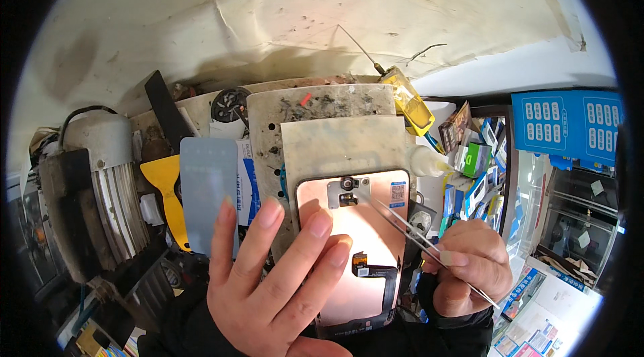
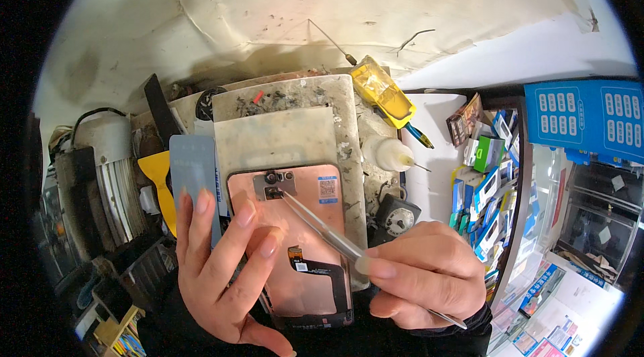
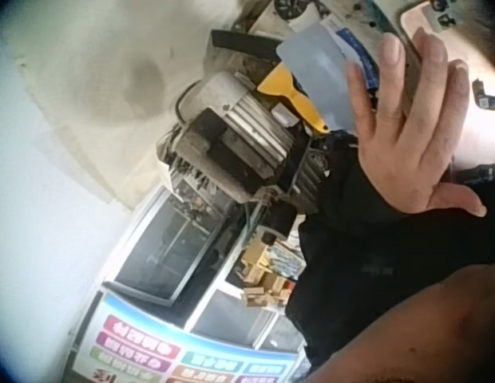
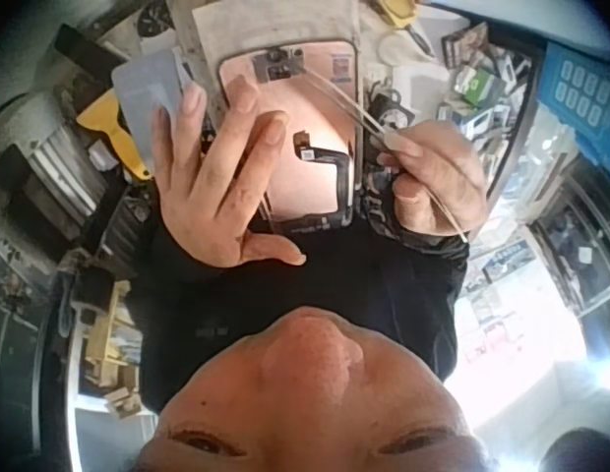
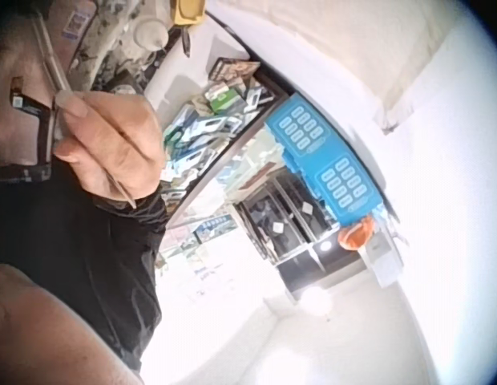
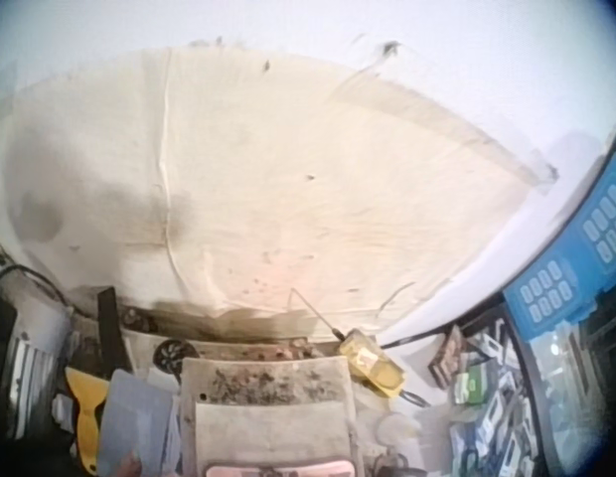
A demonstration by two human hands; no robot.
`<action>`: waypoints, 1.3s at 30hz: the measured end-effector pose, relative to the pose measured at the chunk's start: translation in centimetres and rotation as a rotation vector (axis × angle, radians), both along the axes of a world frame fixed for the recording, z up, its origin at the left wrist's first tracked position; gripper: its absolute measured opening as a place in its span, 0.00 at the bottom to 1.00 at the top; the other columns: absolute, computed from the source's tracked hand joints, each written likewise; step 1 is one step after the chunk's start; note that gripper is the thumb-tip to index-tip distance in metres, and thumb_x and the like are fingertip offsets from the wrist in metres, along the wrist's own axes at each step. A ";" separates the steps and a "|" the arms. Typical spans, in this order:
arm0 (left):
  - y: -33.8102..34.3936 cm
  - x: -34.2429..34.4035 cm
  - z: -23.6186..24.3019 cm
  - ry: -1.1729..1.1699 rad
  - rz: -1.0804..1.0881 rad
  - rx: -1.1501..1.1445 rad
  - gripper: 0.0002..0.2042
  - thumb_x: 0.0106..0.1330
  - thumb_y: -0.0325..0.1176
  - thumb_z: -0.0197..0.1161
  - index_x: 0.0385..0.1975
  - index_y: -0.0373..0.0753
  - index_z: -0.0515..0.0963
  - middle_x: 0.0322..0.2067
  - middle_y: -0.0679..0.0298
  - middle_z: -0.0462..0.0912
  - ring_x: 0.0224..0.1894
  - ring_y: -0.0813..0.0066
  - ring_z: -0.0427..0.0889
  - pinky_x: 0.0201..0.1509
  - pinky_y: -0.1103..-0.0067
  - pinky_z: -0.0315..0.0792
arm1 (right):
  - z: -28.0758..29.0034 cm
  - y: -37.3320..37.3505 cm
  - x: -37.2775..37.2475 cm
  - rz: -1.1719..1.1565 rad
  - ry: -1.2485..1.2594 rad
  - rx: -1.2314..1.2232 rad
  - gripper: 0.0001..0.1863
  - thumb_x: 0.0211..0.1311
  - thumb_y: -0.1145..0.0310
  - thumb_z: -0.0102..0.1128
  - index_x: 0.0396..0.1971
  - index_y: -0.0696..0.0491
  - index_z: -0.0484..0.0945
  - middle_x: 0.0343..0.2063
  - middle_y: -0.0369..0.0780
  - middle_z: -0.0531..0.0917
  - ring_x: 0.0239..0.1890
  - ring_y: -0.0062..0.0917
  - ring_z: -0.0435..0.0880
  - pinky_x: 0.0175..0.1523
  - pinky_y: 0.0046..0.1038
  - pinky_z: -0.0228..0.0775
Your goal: The person uses tweezers to place a small component near the camera module on the back of a smartphone. They then apply a small amount of adhesive from a bottle to secure the component and press it into place with their fingers.
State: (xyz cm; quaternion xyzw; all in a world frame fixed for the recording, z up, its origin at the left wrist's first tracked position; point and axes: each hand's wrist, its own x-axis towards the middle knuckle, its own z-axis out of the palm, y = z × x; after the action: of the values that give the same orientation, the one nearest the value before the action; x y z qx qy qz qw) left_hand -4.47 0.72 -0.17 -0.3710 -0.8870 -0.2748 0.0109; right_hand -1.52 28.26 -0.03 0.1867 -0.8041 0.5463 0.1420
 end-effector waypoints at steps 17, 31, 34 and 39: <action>0.0 0.1 -0.1 -0.018 0.000 -0.026 0.45 0.71 0.76 0.31 0.69 0.44 0.74 0.71 0.57 0.71 0.76 0.43 0.61 0.75 0.43 0.50 | -0.7 -0.6 -1.2 -0.031 -0.026 -0.013 0.15 0.60 0.64 0.76 0.43 0.58 0.89 0.37 0.41 0.88 0.31 0.28 0.84 0.34 0.26 0.71; -0.1 0.0 -0.1 -0.027 -0.007 -0.029 0.45 0.71 0.75 0.31 0.69 0.44 0.74 0.72 0.57 0.71 0.77 0.43 0.60 0.75 0.43 0.51 | -0.5 -0.4 -1.1 -0.064 -0.023 0.018 0.15 0.60 0.63 0.77 0.42 0.56 0.89 0.35 0.39 0.88 0.30 0.27 0.84 0.34 0.27 0.71; -0.1 0.1 -0.1 -0.028 -0.006 -0.028 0.46 0.71 0.76 0.31 0.69 0.43 0.74 0.71 0.57 0.71 0.77 0.43 0.61 0.75 0.43 0.51 | -0.7 -0.5 -1.2 -0.056 0.016 -0.001 0.15 0.59 0.63 0.77 0.42 0.56 0.90 0.35 0.39 0.87 0.30 0.27 0.84 0.34 0.26 0.71; -0.1 0.1 -0.2 -0.015 0.000 -0.021 0.46 0.71 0.76 0.31 0.69 0.44 0.74 0.71 0.57 0.71 0.77 0.44 0.61 0.75 0.43 0.51 | -0.7 -0.6 -1.4 -0.047 0.003 0.030 0.15 0.59 0.63 0.77 0.42 0.56 0.90 0.35 0.39 0.88 0.30 0.26 0.84 0.34 0.26 0.71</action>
State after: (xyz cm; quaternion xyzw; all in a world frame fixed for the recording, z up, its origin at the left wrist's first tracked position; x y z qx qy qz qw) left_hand -4.36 0.63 -0.38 -0.3691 -0.8899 -0.2681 0.0001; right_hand -2.89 27.69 -0.71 0.1706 -0.8160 0.5307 0.1531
